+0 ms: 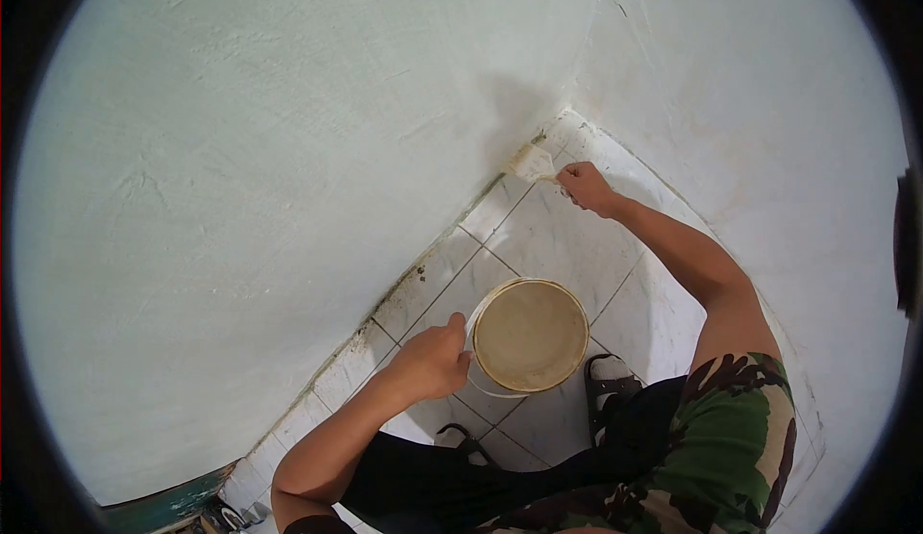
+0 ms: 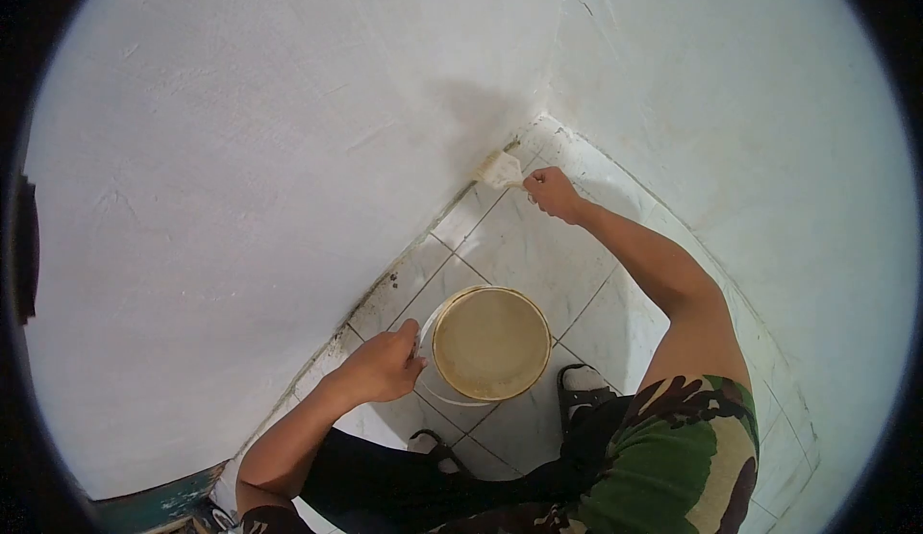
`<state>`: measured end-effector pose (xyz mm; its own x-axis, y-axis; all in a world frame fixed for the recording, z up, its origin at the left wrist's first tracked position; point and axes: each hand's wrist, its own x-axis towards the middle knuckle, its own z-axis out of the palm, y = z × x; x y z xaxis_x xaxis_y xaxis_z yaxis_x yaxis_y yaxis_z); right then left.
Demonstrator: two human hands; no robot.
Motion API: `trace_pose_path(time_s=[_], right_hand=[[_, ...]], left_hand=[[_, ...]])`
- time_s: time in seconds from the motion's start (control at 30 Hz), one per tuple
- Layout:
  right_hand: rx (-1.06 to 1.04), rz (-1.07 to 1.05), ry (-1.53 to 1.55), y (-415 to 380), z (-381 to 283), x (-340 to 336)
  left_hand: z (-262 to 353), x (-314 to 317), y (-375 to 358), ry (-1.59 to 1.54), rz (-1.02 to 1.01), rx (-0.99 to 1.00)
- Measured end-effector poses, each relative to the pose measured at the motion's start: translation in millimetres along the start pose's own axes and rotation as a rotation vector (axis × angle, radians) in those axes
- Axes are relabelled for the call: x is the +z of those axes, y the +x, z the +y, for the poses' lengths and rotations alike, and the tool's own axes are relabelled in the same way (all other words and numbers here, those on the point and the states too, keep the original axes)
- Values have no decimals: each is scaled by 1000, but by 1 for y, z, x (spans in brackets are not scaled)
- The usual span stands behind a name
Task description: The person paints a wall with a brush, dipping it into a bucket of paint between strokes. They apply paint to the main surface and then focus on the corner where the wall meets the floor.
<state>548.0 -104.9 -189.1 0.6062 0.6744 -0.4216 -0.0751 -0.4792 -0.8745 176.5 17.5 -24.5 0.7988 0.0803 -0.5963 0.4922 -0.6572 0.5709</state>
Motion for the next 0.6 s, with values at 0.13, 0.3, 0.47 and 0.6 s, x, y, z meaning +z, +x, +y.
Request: trace_pose_path(time_s=[0.13, 0.3, 0.47, 0.6], right_hand=[[55, 76, -130, 6, 21, 16], [118, 71, -108, 28, 25, 58], [77, 20, -88, 32, 12, 62], [-19, -6, 44, -6, -31, 26]], left_hand=[[6, -3, 1, 14, -7, -22], [5, -3, 1, 28, -1, -23], [4, 0, 0, 22, -3, -24], [7, -3, -3, 22, -3, -20]])
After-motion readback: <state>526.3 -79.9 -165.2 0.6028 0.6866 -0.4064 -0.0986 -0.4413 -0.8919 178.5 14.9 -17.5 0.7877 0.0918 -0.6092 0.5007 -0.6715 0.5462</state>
